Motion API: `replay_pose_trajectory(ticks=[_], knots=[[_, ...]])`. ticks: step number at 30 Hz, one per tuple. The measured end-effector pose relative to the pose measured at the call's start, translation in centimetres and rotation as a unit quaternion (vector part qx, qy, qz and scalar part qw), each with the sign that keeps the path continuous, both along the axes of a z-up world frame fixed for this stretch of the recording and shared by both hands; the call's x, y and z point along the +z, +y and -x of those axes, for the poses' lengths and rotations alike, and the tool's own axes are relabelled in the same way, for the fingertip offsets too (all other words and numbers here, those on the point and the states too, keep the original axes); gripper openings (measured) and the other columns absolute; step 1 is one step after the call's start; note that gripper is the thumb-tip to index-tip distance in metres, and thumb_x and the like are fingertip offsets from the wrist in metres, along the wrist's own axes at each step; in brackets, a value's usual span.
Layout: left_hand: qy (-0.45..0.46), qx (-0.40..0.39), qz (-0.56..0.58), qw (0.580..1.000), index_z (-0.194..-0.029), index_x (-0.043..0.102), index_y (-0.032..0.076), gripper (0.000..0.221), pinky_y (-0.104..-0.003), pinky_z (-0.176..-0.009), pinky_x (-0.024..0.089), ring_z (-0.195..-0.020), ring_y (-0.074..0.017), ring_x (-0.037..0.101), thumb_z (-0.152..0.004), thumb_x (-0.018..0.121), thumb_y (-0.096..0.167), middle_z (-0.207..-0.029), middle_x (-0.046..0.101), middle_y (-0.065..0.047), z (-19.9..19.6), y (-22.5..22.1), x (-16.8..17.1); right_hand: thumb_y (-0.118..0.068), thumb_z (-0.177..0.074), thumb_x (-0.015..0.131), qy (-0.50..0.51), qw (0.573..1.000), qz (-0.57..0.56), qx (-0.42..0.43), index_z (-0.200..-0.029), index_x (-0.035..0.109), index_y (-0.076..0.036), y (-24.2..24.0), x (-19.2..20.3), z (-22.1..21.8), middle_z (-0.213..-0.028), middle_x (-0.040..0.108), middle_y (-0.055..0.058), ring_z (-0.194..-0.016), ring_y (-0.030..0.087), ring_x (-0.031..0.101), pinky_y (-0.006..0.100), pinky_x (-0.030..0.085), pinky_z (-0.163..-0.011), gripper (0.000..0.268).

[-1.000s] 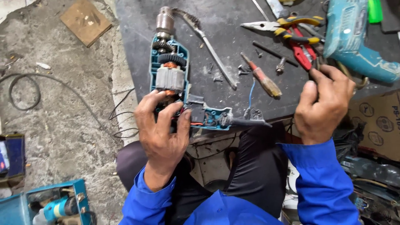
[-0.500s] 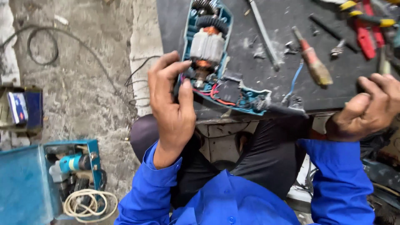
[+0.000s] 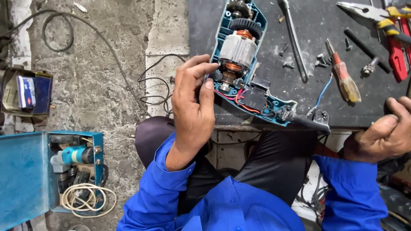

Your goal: Assembling the internal components of a power drill, including the motor, switch, and wiring, into the plastic housing.

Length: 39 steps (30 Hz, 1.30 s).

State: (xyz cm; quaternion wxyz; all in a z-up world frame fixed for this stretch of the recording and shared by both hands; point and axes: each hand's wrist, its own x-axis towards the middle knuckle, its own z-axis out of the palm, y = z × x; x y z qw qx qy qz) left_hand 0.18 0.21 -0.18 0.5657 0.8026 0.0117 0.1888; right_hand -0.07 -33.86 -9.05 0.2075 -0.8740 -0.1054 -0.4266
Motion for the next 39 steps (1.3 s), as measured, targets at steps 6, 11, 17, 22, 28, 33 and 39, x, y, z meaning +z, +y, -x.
replay_pose_trajectory(ticks=[6,11,17,22,28,33,39], knots=[[0.000,0.007,0.006,1.000,-0.121,0.061,0.007,0.022,-0.036,-0.104,0.056,-0.126,-0.0258,0.061,-0.105,0.046,0.008,-0.133,0.058,-0.016,-0.1,0.1,-0.1,-0.001,-0.115,0.043,0.010,1.000,-0.002,-0.015,-0.119,0.072,0.025,-0.6,-1.0,0.2,-0.122,0.071,0.041,-0.111,0.056,0.070,0.057,0.055,-0.100,0.039],[0.016,0.008,-0.013,1.000,-0.125,0.060,0.007,0.024,-0.038,-0.109,0.052,-0.131,-0.0300,0.062,-0.108,0.047,0.017,-0.139,0.060,-0.019,-0.4,-0.2,-0.1,-0.002,-0.114,0.044,0.001,1.000,0.013,-0.006,-0.115,0.070,0.026,-0.2,-0.3,-0.1,-0.117,0.069,0.039,-0.106,0.053,0.069,0.057,0.055,-0.094,0.039],[0.021,-0.003,-0.087,0.996,-0.135,0.056,0.004,0.045,-0.044,-0.117,0.047,-0.138,-0.0350,0.060,-0.099,0.064,0.029,-0.143,0.061,-0.021,-0.5,-0.5,0.0,0.001,-0.116,0.041,-0.022,0.999,0.019,0.020,-0.112,0.069,0.027,0.0,0.2,-0.5,-0.112,0.066,0.041,-0.108,0.055,0.065,0.059,0.052,-0.102,0.038],[0.032,0.004,-0.126,0.992,-0.139,0.054,0.009,0.052,-0.042,-0.116,0.048,-0.135,-0.0319,0.060,-0.093,0.074,0.025,-0.144,0.060,-0.016,-0.6,-0.8,0.1,-0.003,-0.115,0.041,-0.009,1.000,0.020,0.004,-0.112,0.070,0.025,0.3,0.6,-0.3,-0.116,0.067,0.038,-0.115,0.055,0.063,0.059,0.050,-0.109,0.040],[0.022,0.014,-0.136,0.990,-0.137,0.055,0.009,0.053,-0.042,-0.114,0.048,-0.132,-0.0316,0.060,-0.091,0.074,0.025,-0.140,0.061,-0.016,-0.9,-1.0,-0.1,-0.003,-0.113,0.041,-0.037,0.999,0.032,0.010,-0.108,0.073,0.025,-1.0,-0.7,-0.6,-0.112,0.070,0.037,-0.115,0.053,0.065,0.057,0.050,-0.108,0.043],[0.023,0.017,-0.145,0.989,-0.137,0.056,0.010,0.052,-0.042,-0.115,0.048,-0.134,-0.0296,0.059,-0.090,0.074,0.025,-0.139,0.061,-0.013,-0.9,-1.0,-0.2,-0.003,-0.111,0.041,-0.055,0.998,0.009,0.014,-0.105,0.073,0.024,-0.5,-0.5,-1.0,-0.107,0.069,0.035,-0.109,0.052,0.065,0.058,0.050,-0.109,0.042],[0.009,0.009,-0.144,0.990,-0.136,0.056,0.007,0.051,-0.041,-0.116,0.046,-0.132,-0.0310,0.059,-0.090,0.073,0.023,-0.137,0.061,-0.016,-0.9,-1.1,0.0,-0.003,-0.110,0.043,-0.068,0.997,0.012,0.017,-0.103,0.074,0.023,-0.7,-0.4,-1.2,-0.108,0.068,0.034,-0.112,0.050,0.063,0.057,0.049,-0.105,0.041]])
